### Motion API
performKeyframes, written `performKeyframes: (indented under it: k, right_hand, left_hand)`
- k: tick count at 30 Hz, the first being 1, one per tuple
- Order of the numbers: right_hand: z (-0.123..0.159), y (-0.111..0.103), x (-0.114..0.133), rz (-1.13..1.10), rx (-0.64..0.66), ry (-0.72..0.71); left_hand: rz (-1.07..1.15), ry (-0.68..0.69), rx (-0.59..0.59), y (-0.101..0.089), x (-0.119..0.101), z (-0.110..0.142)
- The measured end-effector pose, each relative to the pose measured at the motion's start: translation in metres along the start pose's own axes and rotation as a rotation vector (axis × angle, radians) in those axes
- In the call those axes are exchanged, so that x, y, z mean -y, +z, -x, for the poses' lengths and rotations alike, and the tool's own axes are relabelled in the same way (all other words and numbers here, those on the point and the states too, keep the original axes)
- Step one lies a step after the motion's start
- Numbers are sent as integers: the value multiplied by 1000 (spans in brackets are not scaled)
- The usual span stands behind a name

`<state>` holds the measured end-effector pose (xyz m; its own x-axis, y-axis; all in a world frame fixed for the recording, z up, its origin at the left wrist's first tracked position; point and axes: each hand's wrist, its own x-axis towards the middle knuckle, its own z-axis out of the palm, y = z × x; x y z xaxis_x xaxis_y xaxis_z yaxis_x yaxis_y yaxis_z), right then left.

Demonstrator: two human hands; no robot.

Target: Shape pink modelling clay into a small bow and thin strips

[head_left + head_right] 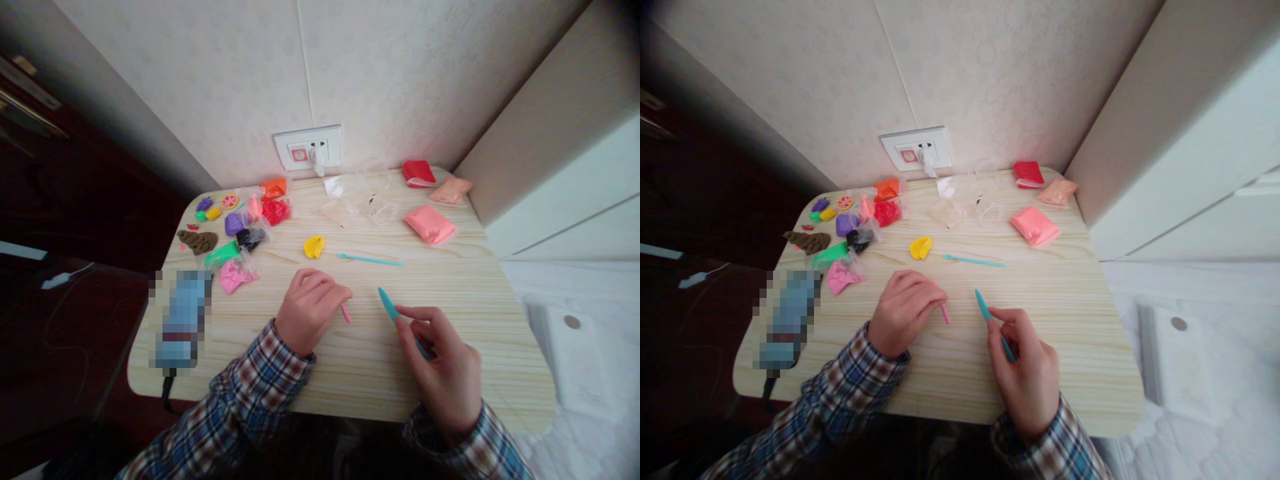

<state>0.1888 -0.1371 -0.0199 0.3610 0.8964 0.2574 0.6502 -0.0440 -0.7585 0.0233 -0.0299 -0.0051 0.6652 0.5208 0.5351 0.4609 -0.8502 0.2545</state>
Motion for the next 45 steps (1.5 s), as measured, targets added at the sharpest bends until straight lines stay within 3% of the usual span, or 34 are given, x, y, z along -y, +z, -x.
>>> performKeyframes:
  k: [5, 9, 13, 16, 19, 22, 25, 31, 45]
  right_hand:
    - [-1, -1, 1, 17, 42, -47]
    - [-1, 1, 1, 37, 77, -74]
    - [1, 7, 1, 92, 151, -134]
    - [0, 9, 3, 84, 169, -143]
    - [-1, 8, 5, 58, 121, -103]
    - [-2, 7, 5, 51, 87, -76]
    - [-2, 7, 5, 33, 69, -66]
    - [-4, 6, 5, 8, 67, -41]
    - [-5, 5, 7, -35, 43, -29]
  left_hand:
    - [-146, -159, -147, -35, 26, 18]
    - [-243, -238, -123, -58, 51, 49]
    - [-256, -297, -96, -64, 64, 66]
    - [-168, -299, -109, -58, 54, 59]
    - [-16, -297, -113, -43, 30, 38]
    - [137, -234, -40, -23, 4, 17]
    - [117, -131, 33, -5, -10, 5]
    - [86, -139, 117, 10, -8, 0]
    - [-8, -26, 126, 12, -8, 4]
